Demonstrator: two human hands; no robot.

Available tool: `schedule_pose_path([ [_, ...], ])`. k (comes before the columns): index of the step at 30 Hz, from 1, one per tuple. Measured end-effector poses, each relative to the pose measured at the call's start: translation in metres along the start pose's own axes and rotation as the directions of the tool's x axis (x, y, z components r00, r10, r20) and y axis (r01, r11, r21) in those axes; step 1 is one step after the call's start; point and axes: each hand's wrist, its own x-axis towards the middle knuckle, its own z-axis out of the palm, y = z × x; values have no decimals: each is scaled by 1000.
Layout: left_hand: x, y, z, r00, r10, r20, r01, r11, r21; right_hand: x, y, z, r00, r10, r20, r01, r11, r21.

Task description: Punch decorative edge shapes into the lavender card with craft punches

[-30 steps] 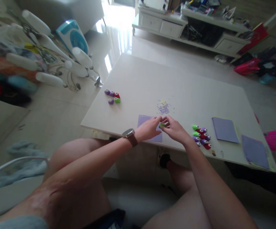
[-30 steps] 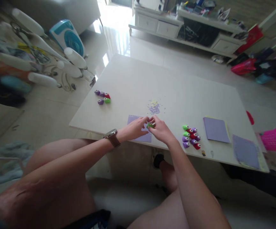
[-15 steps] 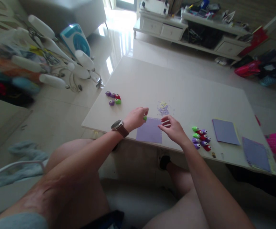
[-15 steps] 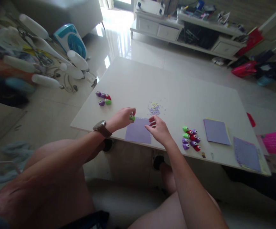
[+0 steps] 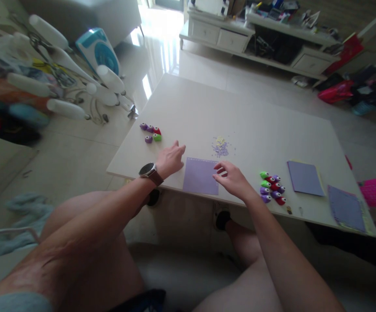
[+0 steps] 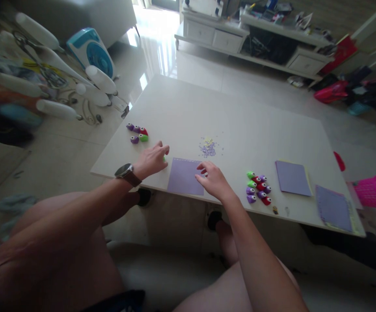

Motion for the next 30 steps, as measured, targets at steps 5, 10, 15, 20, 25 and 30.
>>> schedule_pose_path([
  [5, 1, 9, 5, 994, -45, 103, 48, 999, -26, -1, 1, 1, 1000, -1, 21, 2, 1000, -20],
  [10, 7, -2, 3, 985, -134, 107, 133, 991, 20, -1, 0, 2, 999, -5, 39, 7, 999, -47],
  [15, 14, -18, -9, 965, -238, 111, 232, 971, 64, -2, -2, 1, 999, 8, 50, -5, 997, -73],
  [20, 13, -19, -12, 975, -223, 9, 222, 972, 75, -5, 0, -1, 997, 0, 76, 11, 989, -145],
  [25, 5, 8, 4, 1000, -9, 10, 10, 1000, -26, -7, 2, 0, 992, 20, 122, 17, 957, -290],
  [30, -4, 27, 24, 954, 294, 58, -288, 953, -96, -3, 26, -20, 995, 94, 10, -78, 874, -479],
])
